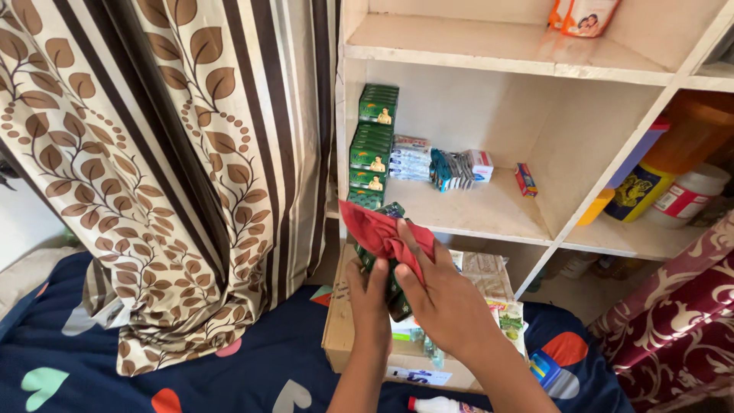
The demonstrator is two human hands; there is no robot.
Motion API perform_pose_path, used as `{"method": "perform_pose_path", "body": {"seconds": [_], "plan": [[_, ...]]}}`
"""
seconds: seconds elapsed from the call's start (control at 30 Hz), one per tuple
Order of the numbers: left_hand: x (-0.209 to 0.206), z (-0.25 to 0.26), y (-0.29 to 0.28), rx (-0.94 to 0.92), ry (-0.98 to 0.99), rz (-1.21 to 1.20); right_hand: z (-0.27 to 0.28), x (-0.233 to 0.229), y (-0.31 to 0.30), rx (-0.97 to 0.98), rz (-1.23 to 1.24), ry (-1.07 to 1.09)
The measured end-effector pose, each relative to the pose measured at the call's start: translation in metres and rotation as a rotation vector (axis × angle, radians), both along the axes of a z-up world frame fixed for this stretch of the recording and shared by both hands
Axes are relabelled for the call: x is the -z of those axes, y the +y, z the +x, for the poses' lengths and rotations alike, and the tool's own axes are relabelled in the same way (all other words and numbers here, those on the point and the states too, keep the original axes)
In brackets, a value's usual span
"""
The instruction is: The person wipes a shelf with a red cloth and then wipes and places multiple packaged items onto the shelf. They handle orange pouches, green boxes, and white boxes, arranging them in neat stacks.
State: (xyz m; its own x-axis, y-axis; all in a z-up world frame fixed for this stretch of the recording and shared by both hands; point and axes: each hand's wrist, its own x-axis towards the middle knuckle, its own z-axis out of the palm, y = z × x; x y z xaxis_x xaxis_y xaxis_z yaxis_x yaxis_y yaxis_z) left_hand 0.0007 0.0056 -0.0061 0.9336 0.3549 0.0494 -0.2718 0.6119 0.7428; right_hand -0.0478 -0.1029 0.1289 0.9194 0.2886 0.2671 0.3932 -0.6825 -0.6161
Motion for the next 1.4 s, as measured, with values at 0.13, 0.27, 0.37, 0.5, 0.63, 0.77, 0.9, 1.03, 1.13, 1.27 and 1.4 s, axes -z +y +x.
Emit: {"method": "perform_pose_path", "body": {"seconds": [0.13,0.27,0.37,0.5,0.63,0.77,0.9,1.03,1.13,1.27,1.4], "plan": [[-0.008,-0.005,-0.005,0.013,0.019,0.068,0.006,-0.004,-0.001,0.027,-0.154,-0.086],[-0.018,-0.009,-0.002,-0.094,-0.020,0.428,0.010,-0.008,-0.004,0.045,-0.202,-0.088],[-0.024,-0.019,-0.003,-0.190,-0.155,0.685,0.019,-0.016,-0.011,0.059,-0.095,-0.108],[-0.035,-0.031,0.009,-0.200,-0.262,0.946,0.031,-0.032,-0.024,-0.213,0.060,-0.246],[-0.040,-0.026,0.013,-0.217,-0.237,1.270,0.030,-0.035,-0.020,-0.247,-0.224,-0.435],[-0.038,-0.020,0.004,-0.180,-0.322,1.316,0.029,-0.034,-0.004,-0.090,-0.377,-0.439],[-0.039,-0.015,0.005,-0.501,-0.377,1.247,0.030,-0.032,-0.024,0.012,-0.230,-0.342],[-0.052,-0.003,0.009,-0.421,-0.231,0.588,0.029,-0.006,-0.043,0.057,0.077,0.006],[-0.063,0.000,0.005,-0.116,-0.259,-0.032,0.019,0.030,-0.033,-0.020,0.209,0.070],[-0.078,-0.006,-0.004,0.249,-0.168,-0.653,0.011,0.063,-0.023,-0.141,0.108,-0.259],[-0.082,-0.010,-0.013,0.330,-0.036,-0.704,0.030,0.076,-0.023,-0.225,0.281,-0.360]]}}
